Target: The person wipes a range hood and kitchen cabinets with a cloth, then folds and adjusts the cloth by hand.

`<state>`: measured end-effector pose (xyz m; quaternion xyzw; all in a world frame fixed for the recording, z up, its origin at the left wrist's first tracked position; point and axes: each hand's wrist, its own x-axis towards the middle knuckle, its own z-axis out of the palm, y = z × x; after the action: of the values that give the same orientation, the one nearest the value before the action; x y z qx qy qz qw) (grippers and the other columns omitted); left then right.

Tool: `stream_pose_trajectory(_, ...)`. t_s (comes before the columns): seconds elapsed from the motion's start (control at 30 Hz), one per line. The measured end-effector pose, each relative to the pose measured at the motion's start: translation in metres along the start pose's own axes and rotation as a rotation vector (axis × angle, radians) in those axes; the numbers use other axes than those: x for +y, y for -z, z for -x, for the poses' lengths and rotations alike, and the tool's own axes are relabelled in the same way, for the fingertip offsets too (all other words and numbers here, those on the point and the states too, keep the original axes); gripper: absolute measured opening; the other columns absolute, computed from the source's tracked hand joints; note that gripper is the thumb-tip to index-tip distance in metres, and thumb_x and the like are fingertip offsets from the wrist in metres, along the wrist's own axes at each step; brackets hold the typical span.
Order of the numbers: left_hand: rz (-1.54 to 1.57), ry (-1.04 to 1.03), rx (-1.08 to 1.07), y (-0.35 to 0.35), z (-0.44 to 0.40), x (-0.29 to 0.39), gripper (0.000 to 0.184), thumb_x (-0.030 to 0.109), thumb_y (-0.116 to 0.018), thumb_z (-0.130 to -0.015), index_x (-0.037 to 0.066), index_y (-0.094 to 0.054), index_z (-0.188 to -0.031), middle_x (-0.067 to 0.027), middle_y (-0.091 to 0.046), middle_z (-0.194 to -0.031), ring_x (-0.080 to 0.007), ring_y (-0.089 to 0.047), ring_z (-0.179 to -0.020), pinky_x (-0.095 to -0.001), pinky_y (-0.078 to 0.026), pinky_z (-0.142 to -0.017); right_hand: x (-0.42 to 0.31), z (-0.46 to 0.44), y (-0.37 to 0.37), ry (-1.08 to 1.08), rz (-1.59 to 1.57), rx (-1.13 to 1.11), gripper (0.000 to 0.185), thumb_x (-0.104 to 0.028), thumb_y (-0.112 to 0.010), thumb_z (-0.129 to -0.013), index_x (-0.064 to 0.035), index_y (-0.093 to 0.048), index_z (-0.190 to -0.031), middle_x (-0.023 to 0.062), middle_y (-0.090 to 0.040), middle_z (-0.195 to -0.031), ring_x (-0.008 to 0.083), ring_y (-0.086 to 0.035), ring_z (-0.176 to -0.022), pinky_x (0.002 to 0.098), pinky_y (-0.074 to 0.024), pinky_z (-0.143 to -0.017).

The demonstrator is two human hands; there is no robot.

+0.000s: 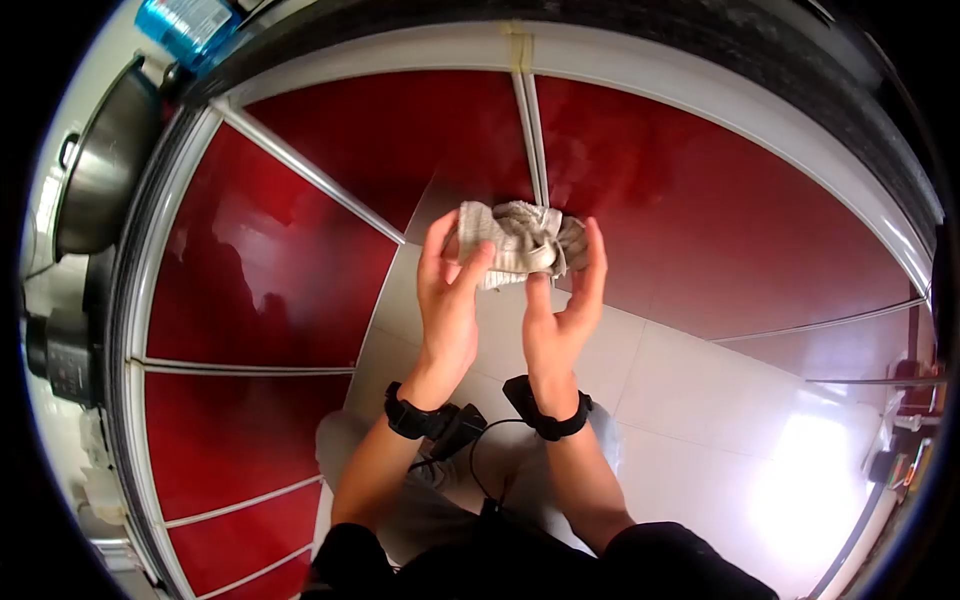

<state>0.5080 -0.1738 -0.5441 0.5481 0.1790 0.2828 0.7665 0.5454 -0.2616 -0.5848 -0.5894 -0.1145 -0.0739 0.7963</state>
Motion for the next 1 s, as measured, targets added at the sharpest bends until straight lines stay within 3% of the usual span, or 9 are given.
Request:
stream_pose_trajectory(0.2,-0.009,0.015,-0.104,0.007,0.022,-0.011,0.05,0.005,-0.061,-0.095,0.001,-0.041,-0.141,-0.009,-0.058,-0.132,-0.0147,-0.053,-0.121,-0.0304,-0.04,-0.104,-0.027,0.007,0.014,0.076,0.028,0.072,0.069,0.002,-0.061,-0.084,0.0034,-0.035,-0.148,0.0189,-0.046,-0.145,0.0285,-0.045,-0.134,0.0409,-0.0317,-0.113)
stream_pose_trajectory(0.37,0.028,-0.007,-0.145,-0.001,0.03,-0.009,0.052,0.004,-0.056,-0.096,-0.001,-0.036,-0.144,-0.0107,-0.055,-0.134,-0.0196,-0.052,-0.125,-0.0409,-0.04,-0.109,-0.047,0.014,0.026,0.024,-0.032,-0.019,0.063,0.0,-0.06,-0.088,0.0038,-0.038,-0.146,0.0191,-0.044,-0.148,0.0285,-0.044,-0.135,0.0405,-0.0324,-0.113)
stream_pose_trajectory(0.53,0.054,-0.037,-0.251,-0.004,0.032,-0.007,0.064,0.006,-0.055,-0.093,-0.001,-0.025,-0.149,-0.0146,-0.048,-0.142,-0.0237,-0.05,-0.128,-0.0402,-0.038,-0.11,-0.063,0.014,0.023,-0.111,-0.151,0.013,0.055,0.005,-0.055,-0.088,0.0022,-0.044,-0.141,0.0134,-0.057,-0.131,0.0191,-0.054,-0.121,0.0319,-0.0412,-0.103)
stream_pose_trajectory(0.9,-0.225,-0.036,-0.532,0.018,-0.02,-0.018,0.067,0.001,-0.06,-0.091,-0.002,-0.025,-0.147,-0.0167,-0.049,-0.139,-0.0242,-0.055,-0.122,-0.0378,-0.041,-0.106,-0.048,0.007,0.012,-0.27,-0.181,0.063,0.047,0.003,-0.056,-0.092,0.0002,-0.046,-0.139,0.0099,-0.06,-0.124,0.0155,-0.056,-0.114,0.0293,-0.0436,-0.098)
stream_pose_trajectory(1.0,-0.112,-0.004,-0.489,0.022,-0.025,-0.023,0.068,0.014,-0.062,-0.093,-0.002,-0.026,-0.148,-0.0158,-0.05,-0.137,-0.0239,-0.054,-0.123,-0.0376,-0.041,-0.106,-0.041,0.008,0.008,-0.244,-0.13,0.05,0.049,0.002,-0.057,-0.092,0.0005,-0.046,-0.139,0.0103,-0.059,-0.125,0.0161,-0.056,-0.115,0.03,-0.0429,-0.099)
